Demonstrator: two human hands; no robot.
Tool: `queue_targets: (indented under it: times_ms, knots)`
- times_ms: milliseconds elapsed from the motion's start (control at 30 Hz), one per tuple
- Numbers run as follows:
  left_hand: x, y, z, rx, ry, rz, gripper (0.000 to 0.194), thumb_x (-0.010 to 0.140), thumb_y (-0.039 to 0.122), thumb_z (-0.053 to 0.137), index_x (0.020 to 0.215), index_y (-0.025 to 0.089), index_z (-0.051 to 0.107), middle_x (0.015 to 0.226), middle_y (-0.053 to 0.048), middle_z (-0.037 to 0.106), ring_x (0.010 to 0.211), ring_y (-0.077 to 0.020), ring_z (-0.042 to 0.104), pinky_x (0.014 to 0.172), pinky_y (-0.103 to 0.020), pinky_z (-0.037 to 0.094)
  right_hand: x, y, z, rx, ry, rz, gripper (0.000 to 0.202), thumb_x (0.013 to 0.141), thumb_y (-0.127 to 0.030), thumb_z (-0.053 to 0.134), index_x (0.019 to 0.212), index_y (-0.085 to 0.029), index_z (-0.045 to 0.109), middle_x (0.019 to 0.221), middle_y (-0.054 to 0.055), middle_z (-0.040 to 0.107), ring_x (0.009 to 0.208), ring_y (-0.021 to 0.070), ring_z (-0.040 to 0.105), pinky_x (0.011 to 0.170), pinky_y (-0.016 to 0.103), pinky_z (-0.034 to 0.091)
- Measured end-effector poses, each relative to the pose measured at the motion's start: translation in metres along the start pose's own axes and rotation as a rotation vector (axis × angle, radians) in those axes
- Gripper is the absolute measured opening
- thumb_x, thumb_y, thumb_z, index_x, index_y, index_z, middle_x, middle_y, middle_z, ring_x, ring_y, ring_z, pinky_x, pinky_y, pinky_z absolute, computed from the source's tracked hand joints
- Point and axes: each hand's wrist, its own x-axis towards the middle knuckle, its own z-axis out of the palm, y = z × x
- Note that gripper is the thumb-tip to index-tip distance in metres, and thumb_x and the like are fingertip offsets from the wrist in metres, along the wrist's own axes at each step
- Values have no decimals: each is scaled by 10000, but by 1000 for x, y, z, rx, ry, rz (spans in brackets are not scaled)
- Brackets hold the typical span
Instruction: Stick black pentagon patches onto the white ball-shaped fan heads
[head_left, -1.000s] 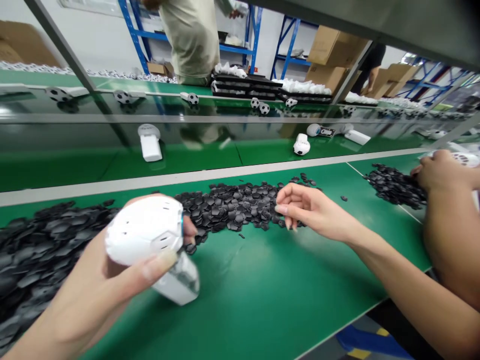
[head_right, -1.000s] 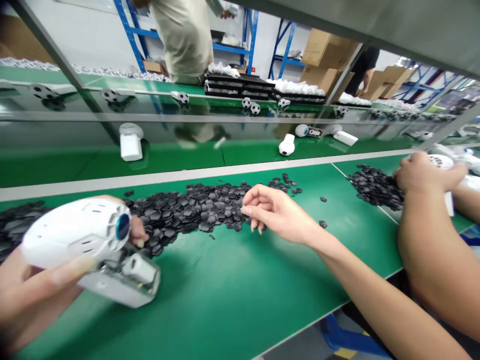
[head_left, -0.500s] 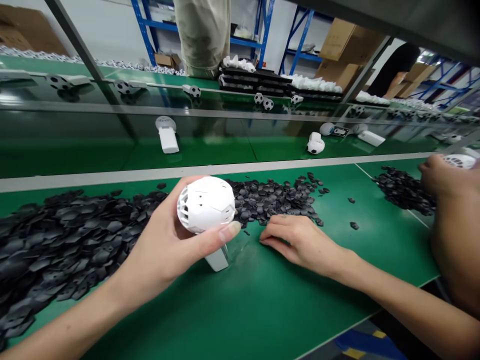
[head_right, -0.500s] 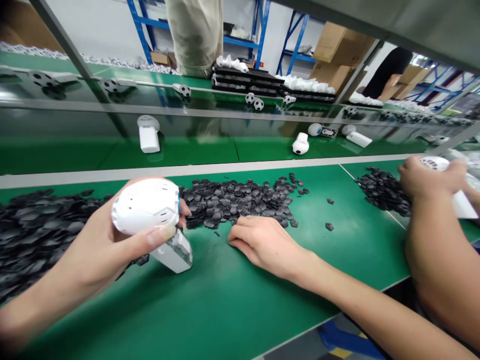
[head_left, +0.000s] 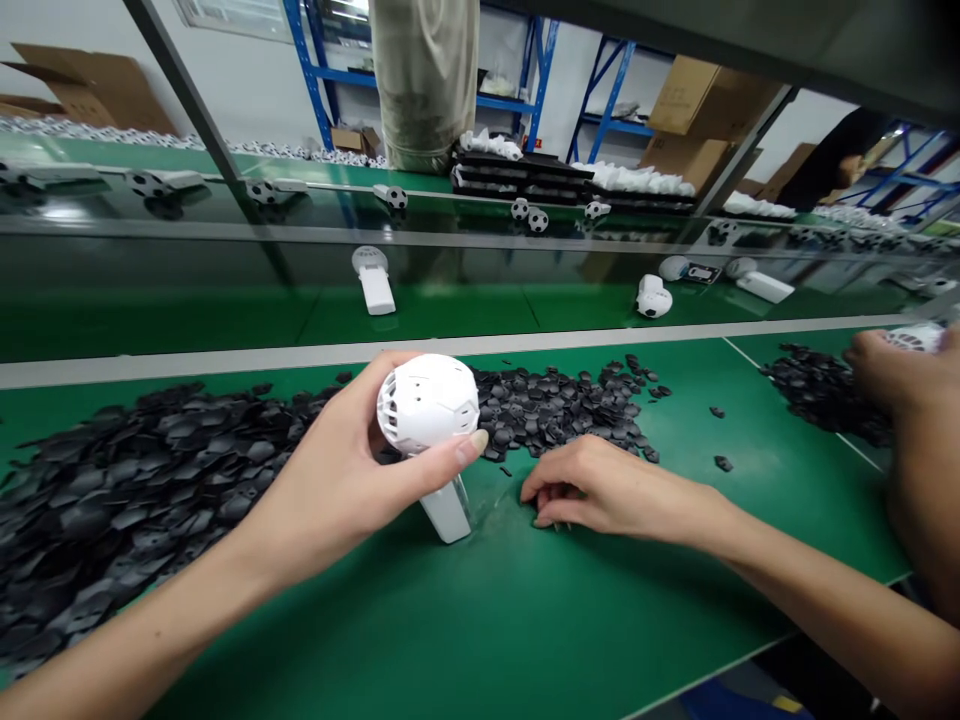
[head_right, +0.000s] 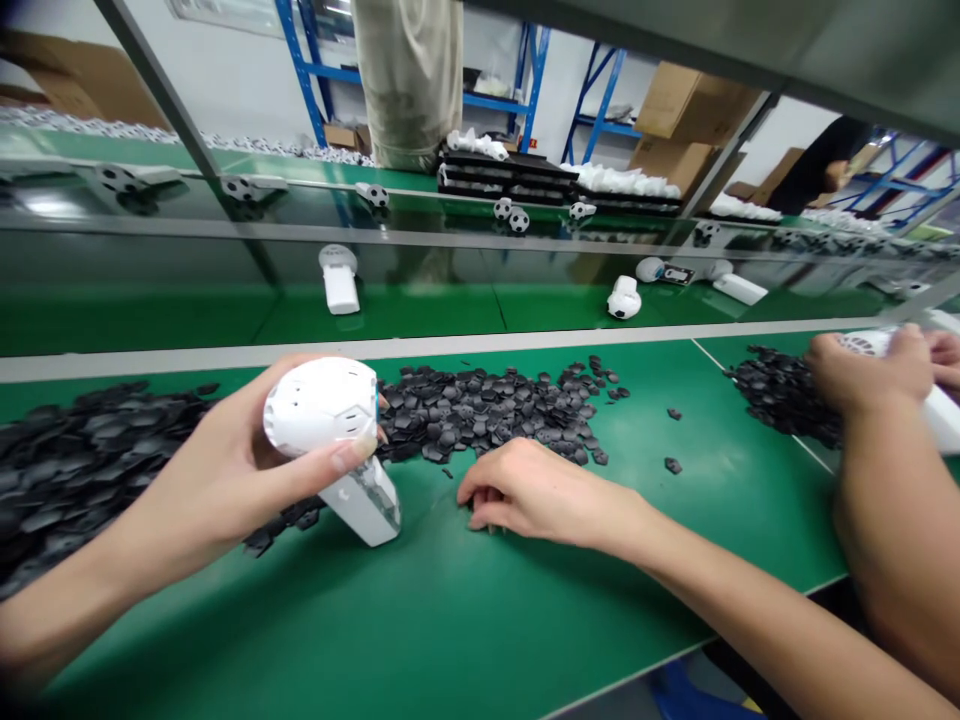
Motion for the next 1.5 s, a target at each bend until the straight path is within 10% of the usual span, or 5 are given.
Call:
queue_targets:
  times_ms: [233, 367, 733, 1500]
  knots:
    - [1, -2, -2, 35, 65, 22, 757, 765, 557, 912, 1404, 279, 617, 1021, -34, 744, 713, -207, 742, 572, -230, 609, 8, -15, -25, 380, 372, -204, 116, 971, -266, 802, 876, -231, 858, 847, 9, 774, 691, 123, 692, 625, 222, 545]
    - [2, -1, 0, 30, 57, 59, 560, 771, 515, 913, 1202, 257, 665, 947, -13, 712, 692, -178, 701, 551, -206, 576, 22, -45, -42, 697, 532, -344, 179, 883, -375, 901, 771, -245, 849, 884, 20, 744, 593, 102, 633, 466, 211, 542]
    - [-6, -9, 4, -62, 221, 148, 513, 771, 385, 927, 1147, 217, 622, 1035, -41, 727, 740, -170, 745, 569, -209, 615, 49, -70, -18, 1088, 551, -236, 240, 663, -277, 1038, 779, -189, 847, 710, 10, 767, 633, 132, 727, 624, 200, 642]
    - [-6, -7, 10, -209, 126, 266, 494, 793, 194, 925, 1185, 243, 626, 919, 28, 730, 683, -109, 716, 545, -135, 609, 49, -72, -8, 965, 540, -144, 238, 735, -229, 992, 742, -170, 761, 733, -22, 717, 630, 67, 616, 569, 119, 504]
